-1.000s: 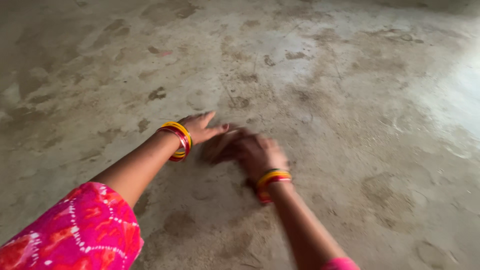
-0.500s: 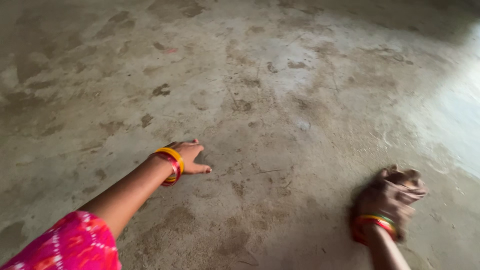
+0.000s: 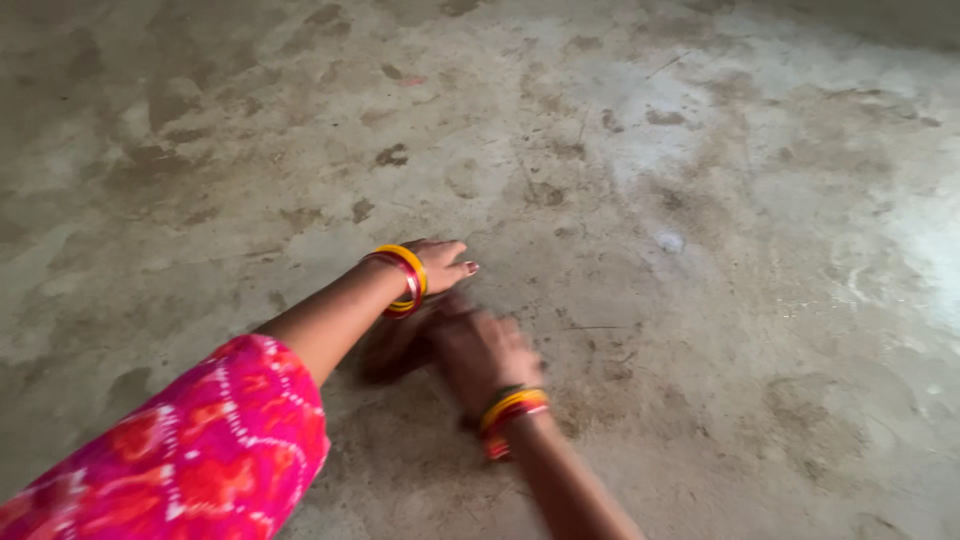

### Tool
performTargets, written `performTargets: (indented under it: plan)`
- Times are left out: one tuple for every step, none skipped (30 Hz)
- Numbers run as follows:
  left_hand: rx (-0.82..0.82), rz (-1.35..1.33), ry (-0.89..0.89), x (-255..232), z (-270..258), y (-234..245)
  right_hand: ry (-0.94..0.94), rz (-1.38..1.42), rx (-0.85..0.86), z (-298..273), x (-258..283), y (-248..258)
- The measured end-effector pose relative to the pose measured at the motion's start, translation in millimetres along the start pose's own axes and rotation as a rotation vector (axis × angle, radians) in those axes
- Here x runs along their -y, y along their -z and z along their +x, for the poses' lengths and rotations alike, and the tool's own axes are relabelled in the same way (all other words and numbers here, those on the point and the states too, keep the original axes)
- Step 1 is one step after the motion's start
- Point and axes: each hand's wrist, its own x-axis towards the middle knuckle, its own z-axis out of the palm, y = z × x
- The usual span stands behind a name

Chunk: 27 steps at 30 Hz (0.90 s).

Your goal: The person wipes a concrete floor using a brown cloth. They scrub the surface with repetitive back-and-forth motions, occasionally adjusting the cloth's position to cover different areas of the floor.

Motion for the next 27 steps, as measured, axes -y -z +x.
performTargets:
  plan:
    - [-0.042,0.029,-0.021,4.5,1.8,-1.9,-0.073,-0.044,-0.101,-5.6,-37.4,6.6]
    - [-0.084,0.058,-0.041,5.7,3.5,-2.3,-0.146,-0.089,-0.202,-14.5,-81.2,14.6]
    - [-0.051,0.095,-0.008,6.4,1.0,-1.5,-0.217,-0.128,-0.293,-29.4,-120.2,17.2]
    - [-0.019,0.132,0.025,7.6,-0.2,4.8,-0.381,-0.043,-0.272,-50.7,-163.2,21.9]
    - [0.0,0.17,0.045,2.5,8.1,14.2,-0.43,-0.002,-0.487,-85.4,-199.1,17.8]
    - [0.027,0.171,0.059,-4.4,15.3,20.0,-0.441,-0.046,-0.554,-123.2,-233.6,14.6]
    - [0.063,0.172,0.083,-7.7,15.7,20.6,-0.505,-0.095,-0.609,-160.2,-264.4,10.4]
    - [0.099,0.173,0.106,-11.7,16.9,19.1,-0.582,-0.14,-0.646,-190.6,-289.8,3.3]
    - [0.137,0.191,0.098,-15.2,16.9,16.2,-0.66,-0.169,-0.673,-213.4,-313.2,-2.8]
    - [0.174,0.209,0.09,-21.3,17.9,10.0,-0.736,-0.2,-0.688,-213.1,-322.5,-4.0]
    - [0.208,0.232,0.082,-24.0,18.4,6.2,-0.81,-0.224,-0.692,-203.9,-322.0,-6.2]
    - [0.245,0.233,0.081,-25.6,18.3,2.5,-0.875,-0.243,-0.687,-189.8,-312.6,-7.9]
    - [0.289,0.233,0.079,-29.5,16.8,-4.7,-0.933,-0.264,-0.663,-206.7,-343.6,-11.2]
    - [0.333,0.234,0.077,-32.5,13.7,-10.9,-0.977,-0.288,-0.636,-220.5,-371.4,-15.3]
    - [0.33,0.222,0.09,-33.6,8.9,-14.8,-1.003,-0.319,-0.606,-224.1,-392.1,-16.8]
    - [0.326,0.21,0.104,-35.0,2.8,-18.6,-0.997,-0.347,-0.58,-210.2,-391.0,-12.3]
    - [0.327,0.203,0.113,-36.2,-1.2,-19.6,-0.987,-0.374,-0.547,-192.3,-383.5,-11.1]
    - [0.322,0.21,0.12,-33.9,-4.2,-17.3,-0.962,-0.409,-0.51,-166.2,-358.0,-9.8]
    - [0.319,0.211,0.121,-32.2,-6.5,-17.5,-0.922,-0.447,-0.474,-143.0,-327.0,-6.6]
    - [0.315,0.211,0.121,-30.4,-7.2,-18.6,-0.869,-0.485,-0.44,-128.7,-325.3,-5.0]
    - [0.294,0.176,0.119,-28.0,-7.0,-19.5,-0.804,-0.514,-0.408,-106.8,-312.2,-4.0]
    - [0.273,0.14,0.116,-26.2,-5.2,-21.0,-0.722,-0.546,-0.381,-80.7,-283.1,-5.6]
    - [0.254,0.112,0.11,-22.1,-3.0,-20.7,-0.629,-0.562,-0.362,-55.8,-247.2,-12.7]
    - [0.251,0.054,0.106,-15.8,-2.4,-19.4,-0.529,-0.576,-0.345,-32.6,-207.6,-21.4]
    - [0.248,-0.008,0.101,-9.6,-3.2,-18.3,-0.411,-0.572,-0.349,-14.0,-163.1,-32.6]
    - [0.246,-0.07,0.097,-3.4,-4.6,-16.4,-0.289,-0.527,-0.372,-1.4,-119.1,-42.0]
    - [0.194,-0.185,0.081,3.2,-8.3,-13.8,-0.165,-0.449,-0.418,2.3,-82.2,-47.6]
